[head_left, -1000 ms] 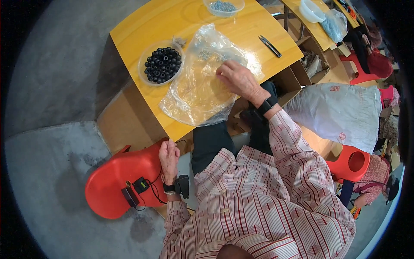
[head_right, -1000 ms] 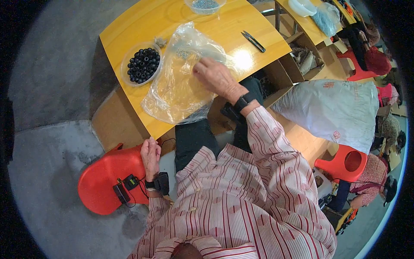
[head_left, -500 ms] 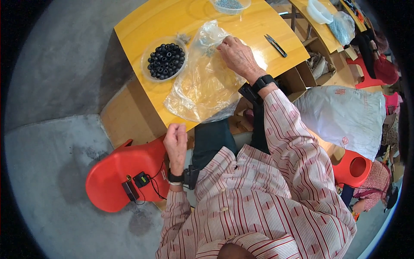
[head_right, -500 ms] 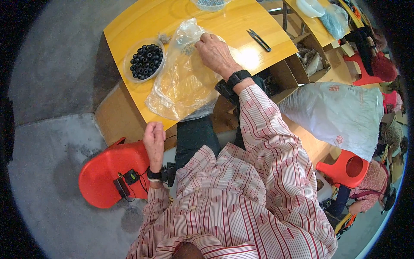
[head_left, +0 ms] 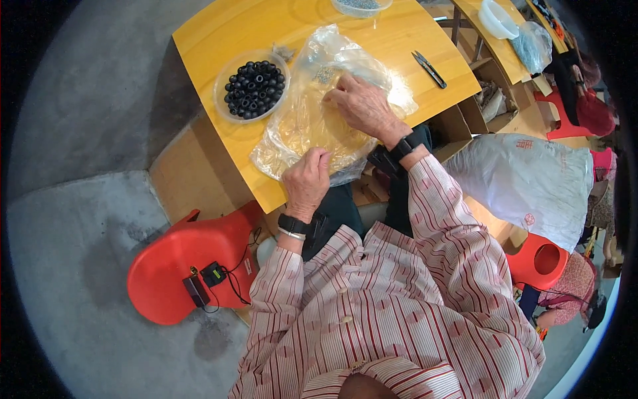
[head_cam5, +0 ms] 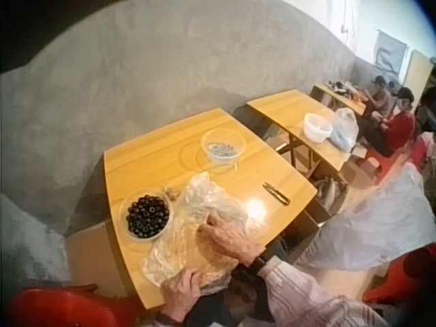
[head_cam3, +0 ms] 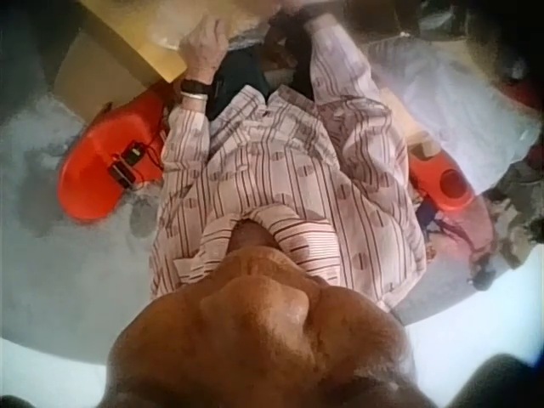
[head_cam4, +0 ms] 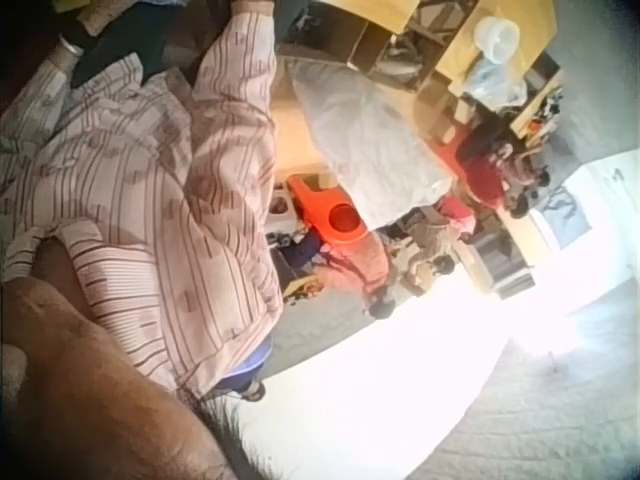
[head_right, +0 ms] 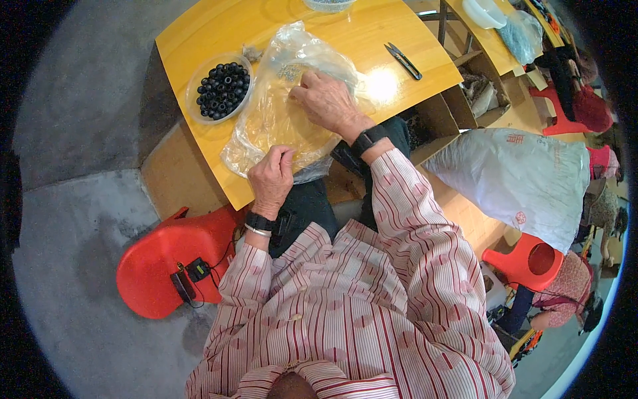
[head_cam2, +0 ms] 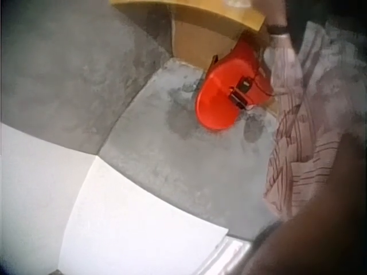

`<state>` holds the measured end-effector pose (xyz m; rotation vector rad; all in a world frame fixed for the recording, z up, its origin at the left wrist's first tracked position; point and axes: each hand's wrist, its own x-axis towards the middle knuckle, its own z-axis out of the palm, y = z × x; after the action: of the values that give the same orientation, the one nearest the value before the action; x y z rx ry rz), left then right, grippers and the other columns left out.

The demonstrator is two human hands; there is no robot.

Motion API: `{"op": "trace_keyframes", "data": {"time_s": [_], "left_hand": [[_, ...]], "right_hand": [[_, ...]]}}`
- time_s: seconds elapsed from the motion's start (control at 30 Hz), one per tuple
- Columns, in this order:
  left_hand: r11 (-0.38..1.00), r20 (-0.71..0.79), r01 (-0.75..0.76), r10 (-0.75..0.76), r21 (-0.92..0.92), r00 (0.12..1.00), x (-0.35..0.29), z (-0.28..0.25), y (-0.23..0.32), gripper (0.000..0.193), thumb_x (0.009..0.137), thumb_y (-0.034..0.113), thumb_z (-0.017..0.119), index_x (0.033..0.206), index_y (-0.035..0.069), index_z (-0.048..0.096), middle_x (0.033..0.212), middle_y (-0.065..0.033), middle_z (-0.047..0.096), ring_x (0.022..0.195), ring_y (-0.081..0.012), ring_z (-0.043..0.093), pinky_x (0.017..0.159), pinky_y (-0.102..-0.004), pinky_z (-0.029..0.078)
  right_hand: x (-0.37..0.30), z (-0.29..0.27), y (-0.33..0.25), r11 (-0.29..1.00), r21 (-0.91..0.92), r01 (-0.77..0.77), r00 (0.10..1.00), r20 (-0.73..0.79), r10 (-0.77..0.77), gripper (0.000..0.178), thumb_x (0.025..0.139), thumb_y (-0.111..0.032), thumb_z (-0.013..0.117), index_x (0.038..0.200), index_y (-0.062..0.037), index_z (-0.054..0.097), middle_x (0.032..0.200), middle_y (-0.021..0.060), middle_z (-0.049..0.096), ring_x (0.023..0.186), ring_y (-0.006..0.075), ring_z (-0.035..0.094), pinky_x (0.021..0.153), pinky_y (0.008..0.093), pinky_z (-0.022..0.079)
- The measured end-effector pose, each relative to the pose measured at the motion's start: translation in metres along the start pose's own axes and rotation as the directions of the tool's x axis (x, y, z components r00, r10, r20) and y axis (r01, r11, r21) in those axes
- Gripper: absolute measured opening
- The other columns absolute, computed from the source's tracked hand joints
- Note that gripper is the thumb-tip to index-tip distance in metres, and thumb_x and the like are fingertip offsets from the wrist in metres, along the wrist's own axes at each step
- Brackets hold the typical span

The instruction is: The person retrieves a dropped part from the floor and assembles springs into plastic cord locks by hand. The person then points into a large sack of parts and sorts through black cord locks in a plastic bowl.

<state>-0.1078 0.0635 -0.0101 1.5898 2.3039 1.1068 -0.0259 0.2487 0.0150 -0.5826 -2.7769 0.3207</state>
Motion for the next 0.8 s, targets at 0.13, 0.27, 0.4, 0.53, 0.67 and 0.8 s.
{"op": "trace_keyframes", "data": {"time_s": [0.13,0.27,0.4,0.53,0.67,0.8], "left_hand": [[1.000,-0.019,0.000,-0.001,-0.008,1.000,0.002,0.000,0.001,0.012,0.089,0.021,0.057,0.088,0.009,0.055,0.069,-0.0103,0.061,0.061,-0.0294,0.061,0.052,-0.0371,0.046],[1.000,-0.011,0.020,-0.020,0.002,1.000,0.003,0.000,0.003,0.012,0.088,0.020,0.058,0.087,0.008,0.055,0.069,-0.0105,0.061,0.061,-0.0296,0.061,0.052,-0.0374,0.046],[0.999,-0.008,0.025,-0.025,0.033,1.000,0.002,0.000,0.001,0.012,0.088,0.020,0.058,0.087,0.008,0.056,0.070,-0.0105,0.062,0.061,-0.0297,0.061,0.052,-0.0372,0.046],[0.999,-0.008,0.020,-0.020,0.027,1.000,0.003,0.000,0.002,0.012,0.089,0.020,0.058,0.088,0.008,0.056,0.071,-0.0104,0.062,0.061,-0.0295,0.061,0.052,-0.0371,0.046],[1.000,-0.011,0.023,-0.023,0.007,1.000,0.004,-0.001,0.003,0.012,0.089,0.020,0.057,0.088,0.008,0.056,0.071,-0.0104,0.062,0.062,-0.0295,0.061,0.053,-0.0367,0.047],[1.000,-0.002,0.030,-0.030,0.007,1.000,0.004,-0.002,0.003,0.012,0.089,0.020,0.057,0.088,0.008,0.056,0.072,-0.0104,0.062,0.062,-0.0294,0.062,0.053,-0.0366,0.047]], "right_hand": [[-0.005,0.000,0.007,0.997,0.071,-0.005,0.999,-0.032,0.007,0.021,0.083,-0.013,0.058,0.103,-0.0152,0.063,0.093,0.0066,0.054,0.088,0.0255,0.058,0.070,0.0343,0.050],[0.005,0.006,0.006,0.992,-0.001,-0.128,0.987,-0.095,0.127,0.020,0.083,-0.013,0.057,0.102,-0.0146,0.062,0.093,0.0064,0.056,0.086,0.0259,0.059,0.070,0.0347,0.050],[0.005,0.006,0.002,0.995,0.023,-0.092,0.994,-0.048,0.093,0.021,0.080,-0.012,0.058,0.100,-0.0156,0.063,0.092,0.0068,0.057,0.085,0.0260,0.060,0.069,0.0362,0.050],[-0.002,-0.004,0.008,0.993,0.112,-0.043,0.995,-0.079,0.052,0.014,0.082,-0.010,0.057,0.093,-0.0132,0.063,0.086,0.0062,0.057,0.082,0.0246,0.060,0.069,0.0342,0.049],[0.001,-0.005,0.014,0.986,0.111,-0.122,0.978,-0.157,0.139,0.011,0.082,-0.010,0.056,0.091,-0.0107,0.063,0.082,0.0072,0.057,0.080,0.0253,0.059,0.068,0.0338,0.049],[0.006,-0.001,0.013,0.989,0.035,-0.146,0.967,-0.204,0.150,0.010,0.083,-0.012,0.057,0.091,-0.0094,0.063,0.083,0.0070,0.059,0.080,0.0255,0.060,0.068,0.0343,0.050]]}}
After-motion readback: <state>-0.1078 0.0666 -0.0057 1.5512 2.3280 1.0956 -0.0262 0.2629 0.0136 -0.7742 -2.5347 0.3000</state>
